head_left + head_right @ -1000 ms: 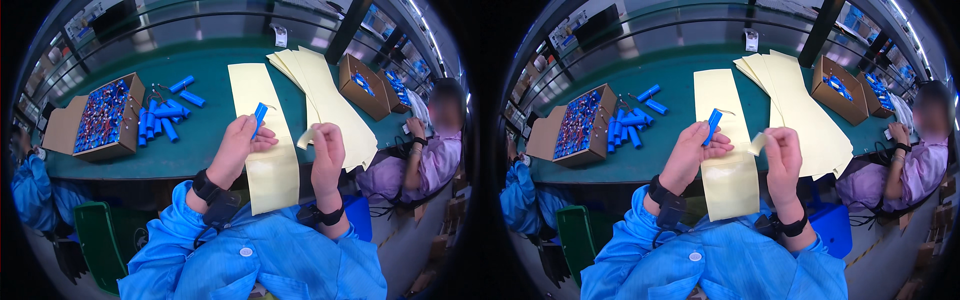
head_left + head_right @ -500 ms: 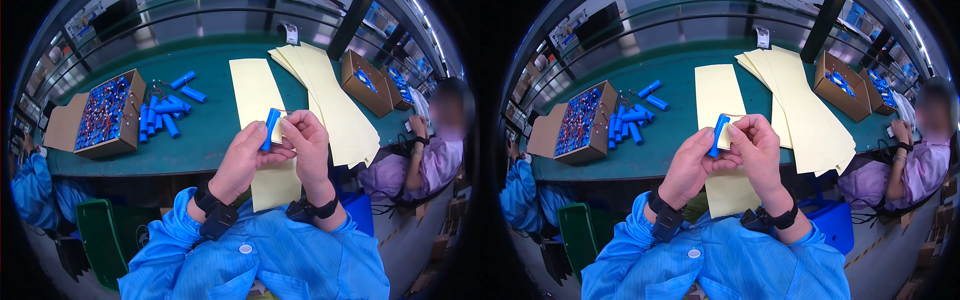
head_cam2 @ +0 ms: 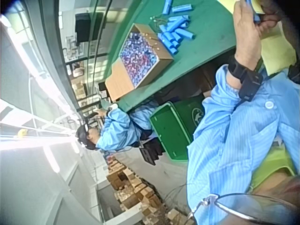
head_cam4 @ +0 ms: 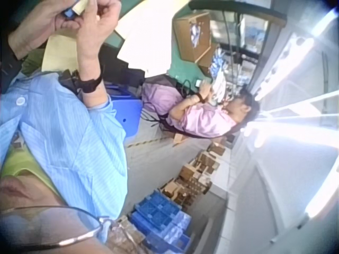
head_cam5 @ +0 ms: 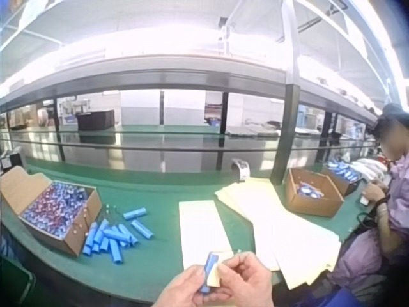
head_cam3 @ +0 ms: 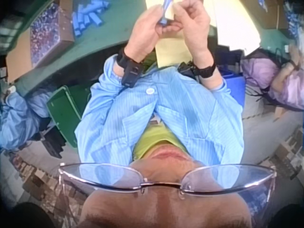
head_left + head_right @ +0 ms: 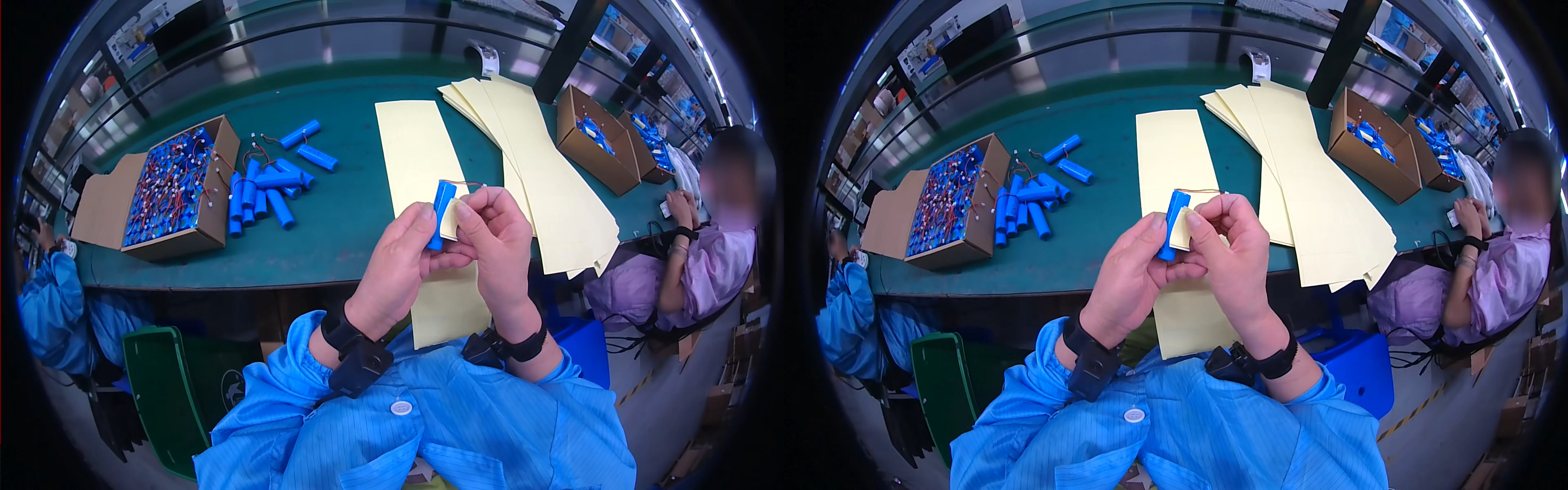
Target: The recorder assembles small battery packs by applying insulation sheets to individual cells and placing them into a box.
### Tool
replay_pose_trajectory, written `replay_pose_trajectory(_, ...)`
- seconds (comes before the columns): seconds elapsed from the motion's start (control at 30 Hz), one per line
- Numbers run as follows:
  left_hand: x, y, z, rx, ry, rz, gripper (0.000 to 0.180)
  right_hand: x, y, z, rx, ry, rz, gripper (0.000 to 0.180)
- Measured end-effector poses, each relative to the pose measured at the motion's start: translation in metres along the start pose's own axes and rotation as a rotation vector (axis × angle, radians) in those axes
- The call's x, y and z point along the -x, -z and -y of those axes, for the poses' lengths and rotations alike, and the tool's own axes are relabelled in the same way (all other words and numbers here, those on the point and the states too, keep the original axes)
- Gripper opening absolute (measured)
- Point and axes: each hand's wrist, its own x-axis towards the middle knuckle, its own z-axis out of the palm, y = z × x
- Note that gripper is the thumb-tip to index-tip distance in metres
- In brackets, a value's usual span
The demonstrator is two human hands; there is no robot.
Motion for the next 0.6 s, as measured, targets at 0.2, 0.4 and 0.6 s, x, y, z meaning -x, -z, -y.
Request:
replay_pose_trajectory(0.2,0.001,-0.001,0.001,-0.018,-0.012,-0.005,0.034,0.001,-0.002,-0.002,0.086,0.052,-0.037,0.011)
replay_pose_trajectory(0.4,0.001,-0.006,0.002,-0.185,-0.019,-0.019,0.029,0.002,-0.003,-0.007,0.103,0.095,-0.067,0.011)
replay_pose_trajectory(0.6,0.001,0.000,0.008,-0.353,-0.086,-0.018,0.023,0.001,-0.004,0.003,0.734,0.564,-0.143,0.025)
